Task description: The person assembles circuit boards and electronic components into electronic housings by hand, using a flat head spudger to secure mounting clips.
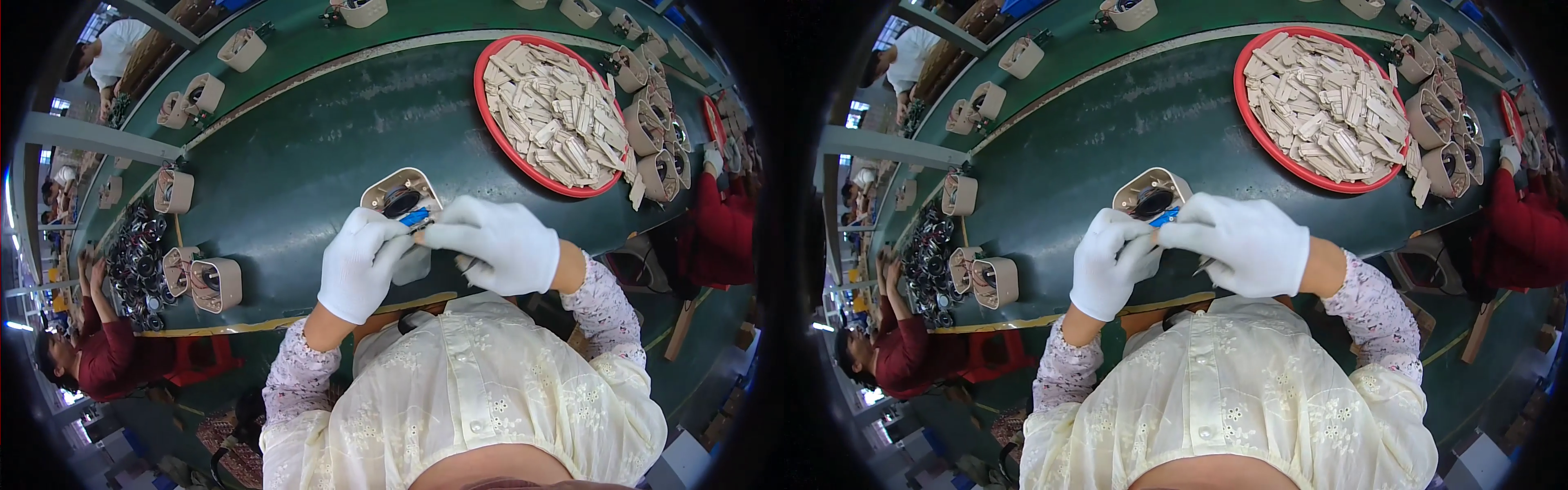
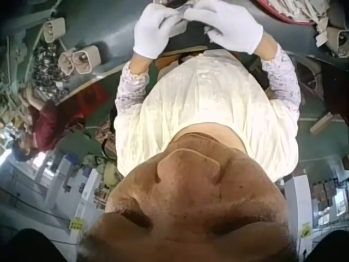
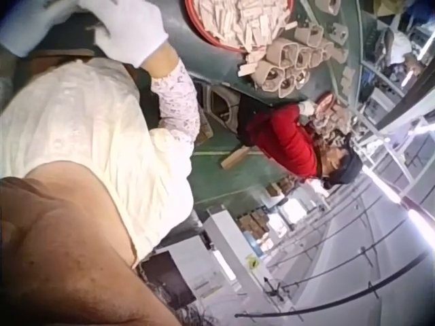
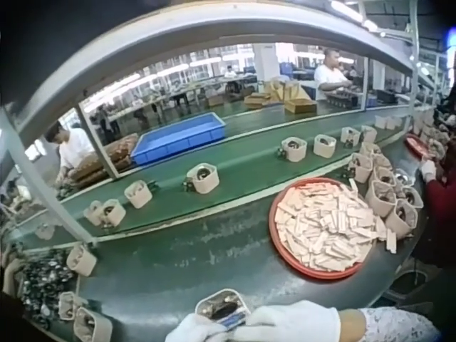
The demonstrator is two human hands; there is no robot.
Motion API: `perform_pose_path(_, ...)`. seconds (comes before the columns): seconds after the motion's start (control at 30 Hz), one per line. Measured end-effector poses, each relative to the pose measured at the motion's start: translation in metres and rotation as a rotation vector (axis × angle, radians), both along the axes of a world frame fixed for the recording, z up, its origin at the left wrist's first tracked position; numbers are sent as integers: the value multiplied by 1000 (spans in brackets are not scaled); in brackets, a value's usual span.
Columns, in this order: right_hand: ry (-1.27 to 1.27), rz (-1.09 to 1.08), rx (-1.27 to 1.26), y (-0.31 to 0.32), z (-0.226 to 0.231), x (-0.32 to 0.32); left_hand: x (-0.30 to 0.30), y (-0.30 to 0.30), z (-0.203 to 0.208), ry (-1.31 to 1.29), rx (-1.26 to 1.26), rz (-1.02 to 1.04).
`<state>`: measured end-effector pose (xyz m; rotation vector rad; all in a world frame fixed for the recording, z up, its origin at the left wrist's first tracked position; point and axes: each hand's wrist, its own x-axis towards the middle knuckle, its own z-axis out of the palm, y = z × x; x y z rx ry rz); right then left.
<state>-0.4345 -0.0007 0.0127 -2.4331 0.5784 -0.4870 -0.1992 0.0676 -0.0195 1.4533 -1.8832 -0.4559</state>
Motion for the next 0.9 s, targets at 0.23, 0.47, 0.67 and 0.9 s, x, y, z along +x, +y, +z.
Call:
perform_pose_path(0.23, -164, -3, 12, 7, -43, 7, -15, 13, -10, -178, -198, 169)
perform_pose_path(0.47, -237, -31, 66, -1, -54, 8, -10, 19, -16, -218, -297, 184)
perform_pose_path(0.67, -218, -21, 33, -3, -56, 11, -6, 13, -7, -265, -242, 53)
perform_pose_path(0.9, -196, 7, 55, -6, -60, 13, 9, 2, 2, 1351, 450, 376)
